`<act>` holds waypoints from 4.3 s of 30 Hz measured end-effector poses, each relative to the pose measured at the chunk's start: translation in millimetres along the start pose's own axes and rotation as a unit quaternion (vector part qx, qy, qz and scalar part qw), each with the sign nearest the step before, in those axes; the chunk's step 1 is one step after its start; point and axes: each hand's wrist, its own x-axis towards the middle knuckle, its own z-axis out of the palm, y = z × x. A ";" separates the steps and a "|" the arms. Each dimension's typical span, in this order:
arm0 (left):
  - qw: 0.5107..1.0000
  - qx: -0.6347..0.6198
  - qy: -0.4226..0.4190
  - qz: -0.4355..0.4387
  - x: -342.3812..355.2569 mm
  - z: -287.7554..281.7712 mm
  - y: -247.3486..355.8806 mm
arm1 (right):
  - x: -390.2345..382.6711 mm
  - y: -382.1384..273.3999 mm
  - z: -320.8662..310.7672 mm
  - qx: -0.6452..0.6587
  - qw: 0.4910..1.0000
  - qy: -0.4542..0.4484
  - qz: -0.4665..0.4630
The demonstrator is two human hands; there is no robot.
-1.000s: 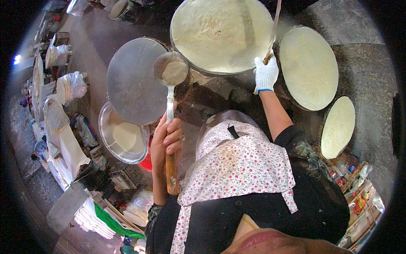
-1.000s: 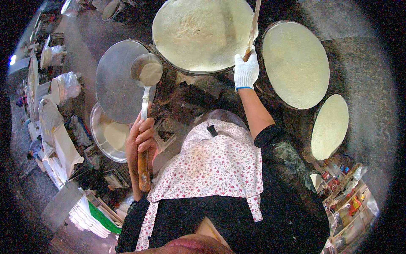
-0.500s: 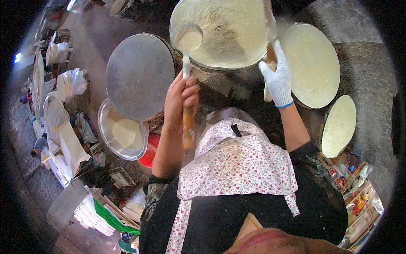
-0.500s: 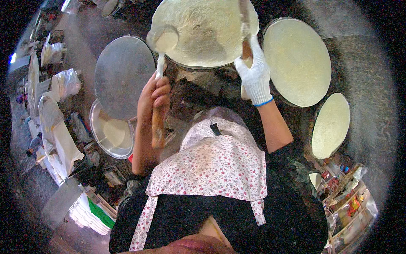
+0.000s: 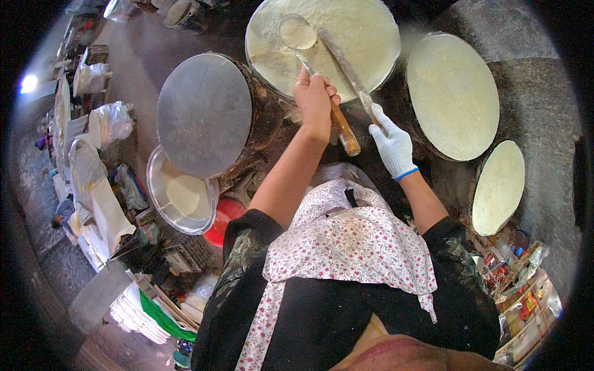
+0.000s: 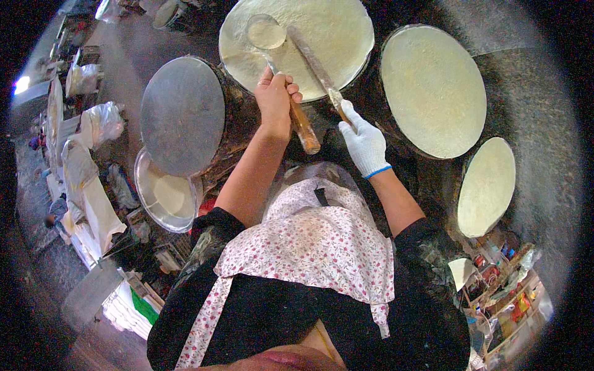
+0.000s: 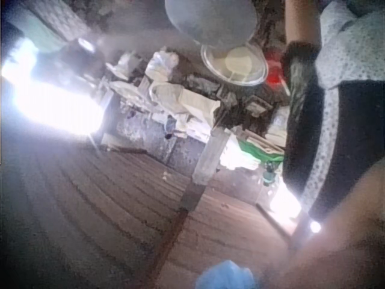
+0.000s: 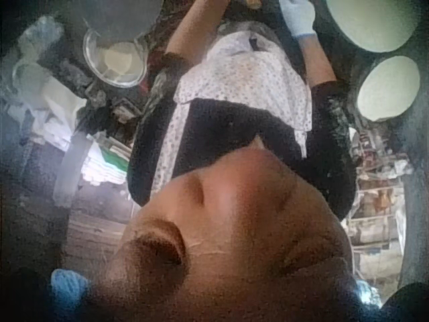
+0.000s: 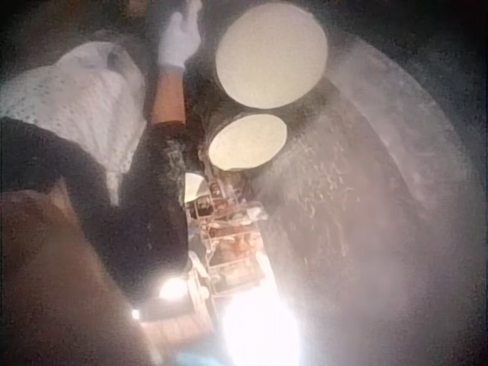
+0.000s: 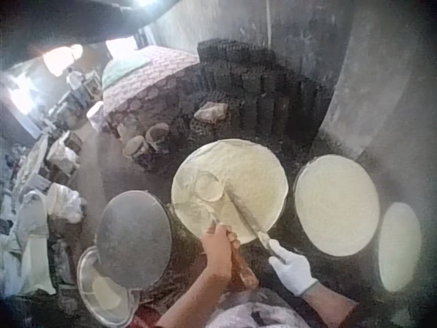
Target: The person ladles batter onto hot flat pans, spreads it into thin crepes, flips them, and stacks the cooked crepes on a nearby surface. The process is repeated continuously across multiple pans.
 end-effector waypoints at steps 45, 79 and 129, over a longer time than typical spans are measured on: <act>0.855 -0.511 -0.083 -0.022 -229.8 -198.2 73.1 | 17.4 14.4 -27.4 0.064 0.996 -0.069 -0.009; 0.709 -0.700 0.023 0.076 -97.4 -341.1 -10.1 | -40.6 -119.4 212.4 -0.104 0.871 -0.467 -0.111; 0.783 -0.523 -0.321 -0.103 -168.9 -157.0 231.7 | -29.3 -207.1 20.8 0.273 0.940 -0.185 -0.088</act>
